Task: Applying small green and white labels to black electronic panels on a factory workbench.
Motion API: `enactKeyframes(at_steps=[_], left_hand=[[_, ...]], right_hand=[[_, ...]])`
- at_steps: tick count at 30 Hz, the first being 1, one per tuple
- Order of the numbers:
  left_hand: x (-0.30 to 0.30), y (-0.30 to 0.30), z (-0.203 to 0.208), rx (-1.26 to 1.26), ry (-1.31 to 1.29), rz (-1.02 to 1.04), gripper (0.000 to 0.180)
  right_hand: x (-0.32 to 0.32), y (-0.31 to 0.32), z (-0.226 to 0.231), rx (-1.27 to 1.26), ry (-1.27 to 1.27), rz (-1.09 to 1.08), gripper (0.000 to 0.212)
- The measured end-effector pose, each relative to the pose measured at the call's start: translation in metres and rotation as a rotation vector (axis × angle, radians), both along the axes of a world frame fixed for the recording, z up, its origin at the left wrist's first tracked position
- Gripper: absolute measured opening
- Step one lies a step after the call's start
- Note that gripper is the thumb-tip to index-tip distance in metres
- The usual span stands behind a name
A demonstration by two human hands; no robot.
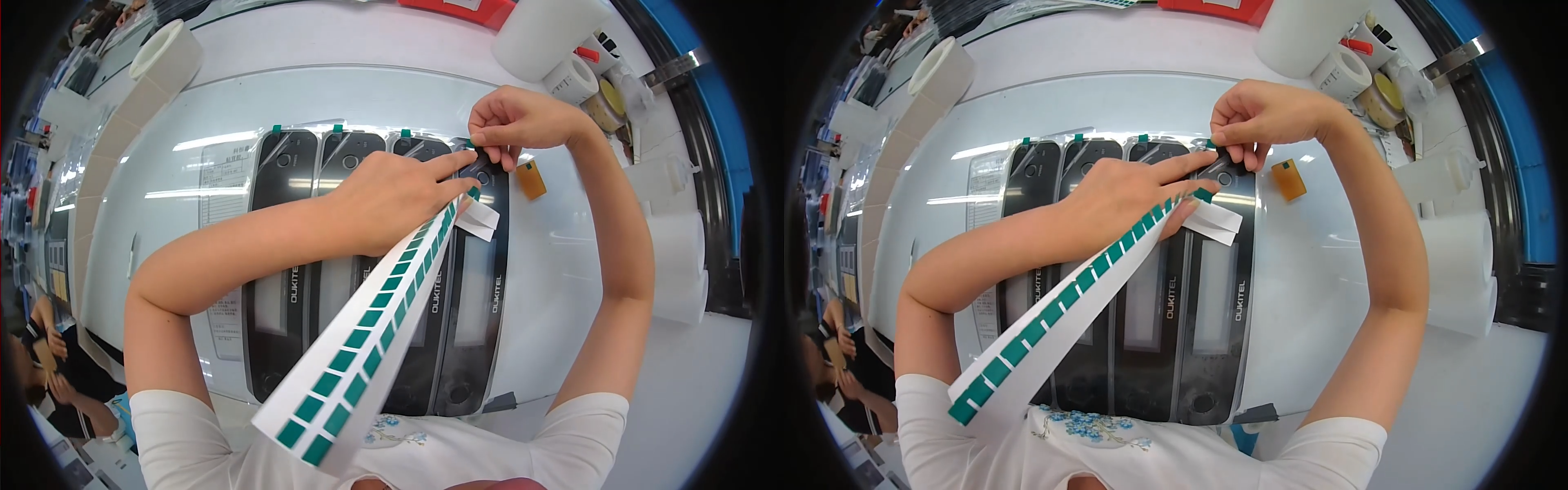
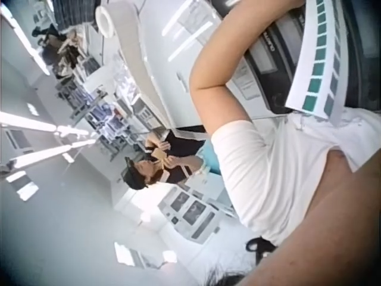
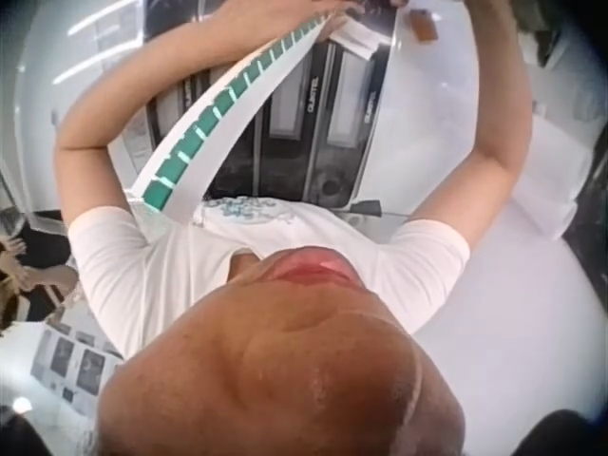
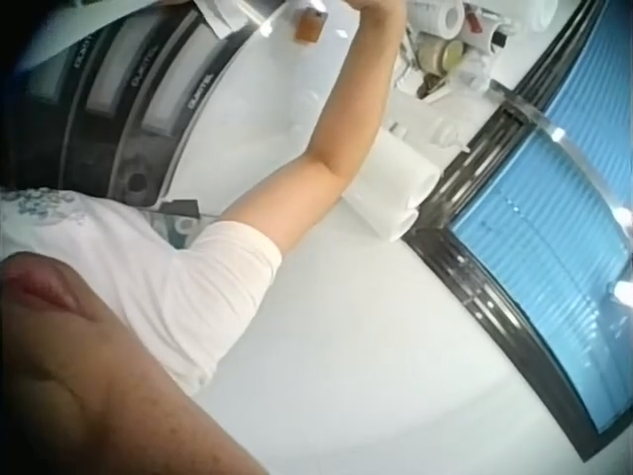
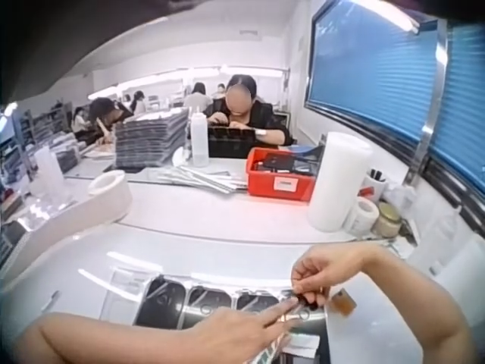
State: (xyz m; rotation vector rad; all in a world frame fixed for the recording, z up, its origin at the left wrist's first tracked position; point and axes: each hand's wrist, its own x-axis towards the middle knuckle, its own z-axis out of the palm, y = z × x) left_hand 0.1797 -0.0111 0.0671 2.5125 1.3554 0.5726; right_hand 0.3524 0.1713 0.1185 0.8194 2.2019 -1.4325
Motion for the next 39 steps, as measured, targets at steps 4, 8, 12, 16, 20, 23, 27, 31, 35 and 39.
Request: enactKeyframes(at_steps=[4,8,12,16,20,23,27,31,35,39], left_hand=[[-0.002,-0.008,0.008,0.01,-0.019,0.037,0.032],[-0.034,-0.049,0.049,-0.216,-0.462,0.149,0.031],[-0.051,-0.128,0.06,-0.706,-0.748,0.366,0.027],[-0.046,-0.183,0.042,-0.473,-0.762,0.256,0.029],[-0.058,-0.219,0.032,-0.504,-1.039,0.63,0.043],[-0.07,-0.242,0.016,-0.371,-1.122,0.661,0.044],[-0.072,-0.249,-0.009,-0.113,-1.115,0.775,0.043],[-0.065,-0.246,-0.037,-0.125,-1.162,0.724,0.046],[-0.057,-0.252,-0.055,-0.072,-0.89,0.611,0.05],[-0.063,-0.252,-0.045,-0.158,-1.149,0.538,0.056]], right_hand=[[0.015,-0.021,0.006,0.018,0.154,-0.194,0.016],[0.06,-0.045,-0.021,0.259,0.276,-0.698,0.016],[0.077,-0.073,-0.038,0.37,0.395,-0.522,0.014],[0.061,-0.087,-0.036,0.212,0.348,-0.689,0.02],[0.07,-0.073,-0.046,0.136,0.289,-0.755,0.024],[0.061,-0.076,-0.045,0.51,0.398,-0.603,0.024],[0.032,-0.111,-0.015,1.07,0.794,-0.447,0.028],[0.018,-0.128,-0.009,0.38,0.729,-0.964,0.052],[0.038,-0.146,-0.02,0.054,0.299,-0.712,0.057],[0.058,-0.163,-0.028,0.224,0.716,-0.581,0.029]])
